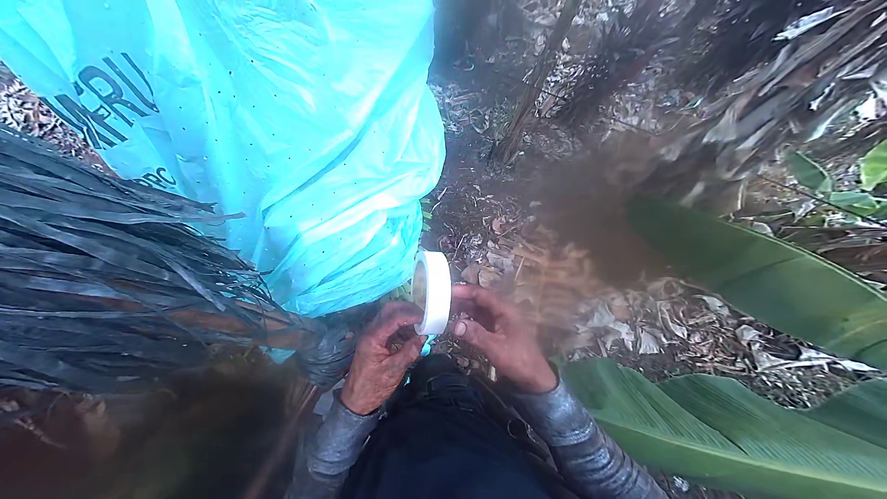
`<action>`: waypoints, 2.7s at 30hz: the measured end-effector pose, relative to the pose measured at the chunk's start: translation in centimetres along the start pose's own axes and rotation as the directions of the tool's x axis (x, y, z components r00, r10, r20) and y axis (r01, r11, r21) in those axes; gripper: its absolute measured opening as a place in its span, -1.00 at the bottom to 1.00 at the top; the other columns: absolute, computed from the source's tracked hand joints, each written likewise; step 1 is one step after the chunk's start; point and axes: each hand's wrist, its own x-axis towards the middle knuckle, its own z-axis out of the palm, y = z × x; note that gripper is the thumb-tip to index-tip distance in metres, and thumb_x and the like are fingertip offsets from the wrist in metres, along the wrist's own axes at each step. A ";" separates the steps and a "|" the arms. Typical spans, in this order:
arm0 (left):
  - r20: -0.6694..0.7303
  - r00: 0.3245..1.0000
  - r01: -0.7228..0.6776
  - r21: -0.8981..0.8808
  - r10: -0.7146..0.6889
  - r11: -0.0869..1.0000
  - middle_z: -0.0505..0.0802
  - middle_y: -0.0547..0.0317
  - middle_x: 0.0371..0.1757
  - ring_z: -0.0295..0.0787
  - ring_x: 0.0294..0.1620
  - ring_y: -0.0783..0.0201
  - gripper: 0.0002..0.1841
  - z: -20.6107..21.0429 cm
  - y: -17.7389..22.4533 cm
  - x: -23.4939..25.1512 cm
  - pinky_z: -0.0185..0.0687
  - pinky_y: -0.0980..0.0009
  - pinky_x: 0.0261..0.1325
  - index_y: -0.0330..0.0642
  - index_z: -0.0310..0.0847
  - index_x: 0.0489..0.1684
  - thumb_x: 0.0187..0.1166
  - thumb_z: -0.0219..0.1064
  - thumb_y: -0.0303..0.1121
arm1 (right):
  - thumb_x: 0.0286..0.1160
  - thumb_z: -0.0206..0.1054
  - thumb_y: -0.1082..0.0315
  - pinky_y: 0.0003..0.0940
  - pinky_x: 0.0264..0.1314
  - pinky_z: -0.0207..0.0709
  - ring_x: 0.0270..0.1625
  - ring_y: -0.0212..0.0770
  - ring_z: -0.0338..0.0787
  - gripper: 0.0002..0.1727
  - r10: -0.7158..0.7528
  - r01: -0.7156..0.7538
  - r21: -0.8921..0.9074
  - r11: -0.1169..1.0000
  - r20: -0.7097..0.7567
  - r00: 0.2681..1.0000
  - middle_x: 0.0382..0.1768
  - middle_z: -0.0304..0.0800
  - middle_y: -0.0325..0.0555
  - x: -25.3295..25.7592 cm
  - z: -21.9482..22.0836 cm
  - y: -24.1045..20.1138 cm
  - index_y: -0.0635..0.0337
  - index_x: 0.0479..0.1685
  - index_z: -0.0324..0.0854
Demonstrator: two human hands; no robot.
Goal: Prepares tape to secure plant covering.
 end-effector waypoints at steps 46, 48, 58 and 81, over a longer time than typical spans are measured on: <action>0.158 0.944 -0.301 0.772 0.289 0.560 0.90 0.08 -0.48 0.77 -0.55 0.40 -0.75 -3.3 5.1 1.9 0.68 0.56 -0.37 -0.29 0.89 -0.01 0.55 0.31 -0.42 | 0.51 0.36 0.02 -0.28 -0.42 0.59 -0.48 -0.28 0.75 -0.61 0.002 0.219 -0.572 0.791 0.360 0.933 -0.52 0.75 -0.13 2.9 2.3 -0.7 0.17 0.02 0.72; 0.167 0.964 -0.263 0.730 0.209 0.631 0.92 0.08 -0.41 0.81 -0.50 0.44 -0.73 -3.6 5.6 2.1 0.72 0.57 -0.30 -0.30 0.86 0.07 0.60 0.28 -0.42 | 0.50 0.37 0.03 -0.29 -0.43 0.58 -0.48 -0.29 0.74 -0.63 0.001 0.211 -0.574 0.791 0.345 0.938 -0.52 0.75 -0.14 3.0 2.3 -0.6 0.16 -0.01 0.72; 0.053 0.982 -0.161 0.748 0.184 0.644 0.89 0.13 -0.51 0.79 -0.56 0.44 -0.75 -3.0 5.0 2.3 0.73 0.54 -0.41 -0.28 0.89 -0.04 0.54 0.31 -0.42 | 0.49 0.34 0.06 -0.26 -0.43 0.58 -0.48 -0.24 0.76 -0.64 -0.012 0.230 -0.606 0.762 0.342 0.940 -0.52 0.76 -0.12 3.6 2.4 -0.1 0.16 0.01 0.74; 0.066 0.981 -0.181 0.640 0.182 0.746 0.87 0.18 -0.51 0.70 -0.57 0.57 -0.75 -2.8 4.4 3.1 0.67 0.65 -0.41 -0.31 0.85 0.04 0.51 0.35 -0.46 | 0.49 0.36 0.05 -0.25 -0.39 0.62 -0.45 -0.26 0.77 -0.67 -0.058 0.249 -0.644 0.723 0.302 0.951 -0.50 0.78 -0.15 3.7 1.6 -0.1 0.13 -0.08 0.77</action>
